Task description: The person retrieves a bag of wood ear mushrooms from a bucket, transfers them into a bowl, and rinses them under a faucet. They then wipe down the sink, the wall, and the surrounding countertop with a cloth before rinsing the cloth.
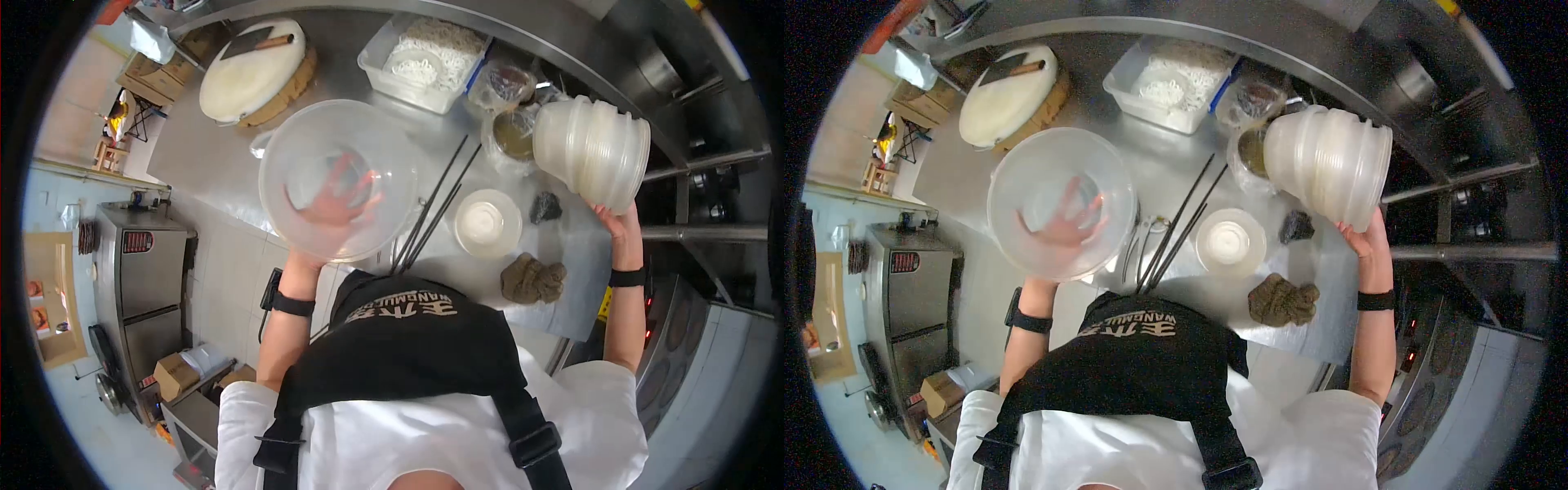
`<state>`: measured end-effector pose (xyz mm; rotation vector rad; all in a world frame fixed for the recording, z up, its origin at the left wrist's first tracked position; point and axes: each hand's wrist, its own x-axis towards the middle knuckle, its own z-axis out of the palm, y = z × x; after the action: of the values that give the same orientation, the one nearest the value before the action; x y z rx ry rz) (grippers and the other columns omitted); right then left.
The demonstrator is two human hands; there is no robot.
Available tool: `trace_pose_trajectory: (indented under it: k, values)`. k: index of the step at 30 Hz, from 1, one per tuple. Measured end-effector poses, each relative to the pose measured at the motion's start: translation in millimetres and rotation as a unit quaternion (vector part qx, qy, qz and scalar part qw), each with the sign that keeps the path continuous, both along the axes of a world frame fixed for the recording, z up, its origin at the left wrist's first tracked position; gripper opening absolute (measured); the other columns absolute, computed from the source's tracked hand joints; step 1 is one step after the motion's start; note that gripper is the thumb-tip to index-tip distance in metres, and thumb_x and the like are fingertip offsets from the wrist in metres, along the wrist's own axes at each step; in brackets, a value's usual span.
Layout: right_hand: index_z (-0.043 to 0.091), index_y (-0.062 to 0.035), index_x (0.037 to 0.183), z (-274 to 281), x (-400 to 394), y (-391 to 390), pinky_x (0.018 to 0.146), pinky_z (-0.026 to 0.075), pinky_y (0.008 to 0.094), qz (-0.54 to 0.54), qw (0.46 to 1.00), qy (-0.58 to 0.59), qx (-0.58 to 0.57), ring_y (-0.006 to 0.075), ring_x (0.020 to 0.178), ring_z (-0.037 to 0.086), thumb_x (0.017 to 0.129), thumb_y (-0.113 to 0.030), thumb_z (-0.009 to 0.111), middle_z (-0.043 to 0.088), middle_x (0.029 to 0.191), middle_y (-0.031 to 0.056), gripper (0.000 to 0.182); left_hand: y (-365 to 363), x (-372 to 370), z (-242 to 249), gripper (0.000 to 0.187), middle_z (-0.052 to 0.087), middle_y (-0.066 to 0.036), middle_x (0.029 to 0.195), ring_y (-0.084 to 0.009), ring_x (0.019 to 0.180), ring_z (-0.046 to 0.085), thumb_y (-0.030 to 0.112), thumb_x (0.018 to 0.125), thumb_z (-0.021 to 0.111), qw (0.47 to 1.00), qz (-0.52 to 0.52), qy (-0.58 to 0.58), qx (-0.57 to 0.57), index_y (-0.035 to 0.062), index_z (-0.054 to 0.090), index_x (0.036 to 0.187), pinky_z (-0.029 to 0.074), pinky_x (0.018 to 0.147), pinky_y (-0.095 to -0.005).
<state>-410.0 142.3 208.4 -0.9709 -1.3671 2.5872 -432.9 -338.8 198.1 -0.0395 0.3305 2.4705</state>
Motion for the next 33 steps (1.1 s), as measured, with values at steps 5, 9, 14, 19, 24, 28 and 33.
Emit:
trace_pose_trajectory:
  k: [5, 9, 14, 19, 24, 28, 33]
  values:
    - [0.052, 0.0013, 0.106, -50, 27, -2, 0.068, 0.050, 0.0275, 0.160, 0.985, -0.042, 0.042, 0.0169, 0.081, 0.060, 0.083, -0.019, 0.049, 0.060, 0.095, 0.0083, 0.031, -6, 25, -16, 0.087, 0.024, -0.019, 0.138, -0.0425, 0.122, 0.028, 0.070, 0.072, 0.041, 0.995, 0.045, -0.050, -0.077, 0.0200, 0.018, 0.139, 0.033, 0.096, -0.0509]
    - [0.047, 0.0008, 0.114, -100, 38, -34, 0.074, 0.048, 0.0318, 0.309, 0.939, -0.114, 0.094, 0.0175, 0.092, 0.058, 0.079, -0.022, 0.053, 0.057, 0.105, 0.0101, 0.042, 3, 32, -21, 0.088, 0.026, -0.020, 0.136, -0.0412, 0.122, 0.028, 0.072, 0.069, 0.040, 0.993, 0.041, -0.087, -0.069, 0.0197, 0.023, 0.138, 0.034, 0.093, -0.0533]
    - [0.032, -0.0057, 0.129, -106, 44, -82, 0.086, 0.041, 0.0422, 0.302, 0.925, -0.139, 0.184, 0.0212, 0.115, 0.041, 0.075, -0.030, 0.055, 0.043, 0.123, 0.0120, 0.063, 11, 33, -12, 0.089, 0.025, -0.018, 0.138, -0.0417, 0.124, 0.025, 0.071, 0.067, 0.047, 0.995, 0.005, -0.099, 0.022, 0.0236, 0.022, 0.138, 0.030, 0.096, -0.0562]
    - [0.038, -0.0007, 0.123, -109, 46, -81, 0.079, 0.048, 0.0370, 0.320, 0.939, -0.124, 0.012, 0.0220, 0.098, 0.054, 0.073, -0.022, 0.055, 0.051, 0.112, 0.0116, 0.057, 12, 33, -9, 0.090, 0.026, -0.019, 0.136, -0.0429, 0.123, 0.025, 0.071, 0.066, 0.047, 0.992, -0.018, -0.102, 0.066, 0.0230, 0.024, 0.137, 0.031, 0.094, -0.0555]
    - [0.043, 0.0022, 0.117, -96, 33, -81, 0.074, 0.051, 0.0350, 0.310, 0.946, -0.095, 0.027, 0.0218, 0.091, 0.058, 0.068, -0.012, 0.052, 0.055, 0.105, 0.0123, 0.052, 15, 36, 13, 0.090, 0.028, -0.022, 0.135, -0.0459, 0.117, 0.032, 0.075, 0.066, 0.040, 0.990, -0.024, -0.118, 0.068, 0.0226, 0.023, 0.138, 0.035, 0.089, -0.0543]
    - [0.046, 0.0052, 0.113, -3, 4, -74, 0.073, 0.051, 0.0344, 0.307, 0.944, -0.086, 0.086, 0.0215, 0.088, 0.059, 0.067, -0.010, 0.052, 0.057, 0.101, 0.0117, 0.049, 9, 38, 17, 0.092, 0.027, -0.024, 0.136, -0.0490, 0.111, 0.039, 0.076, 0.066, 0.036, 0.996, -0.037, -0.070, 0.047, 0.0223, 0.020, 0.139, 0.038, 0.085, -0.0542]
    - [0.046, 0.0063, 0.113, 91, -54, -39, 0.075, 0.050, 0.0340, 0.232, 0.957, 0.039, 0.171, 0.0223, 0.089, 0.058, 0.068, -0.009, 0.051, 0.057, 0.102, 0.0125, 0.048, 8, 39, 5, 0.089, 0.025, -0.024, 0.137, -0.0498, 0.114, 0.036, 0.075, 0.069, 0.034, 0.999, -0.045, -0.011, 0.007, 0.0214, 0.019, 0.139, 0.039, 0.084, -0.0557]
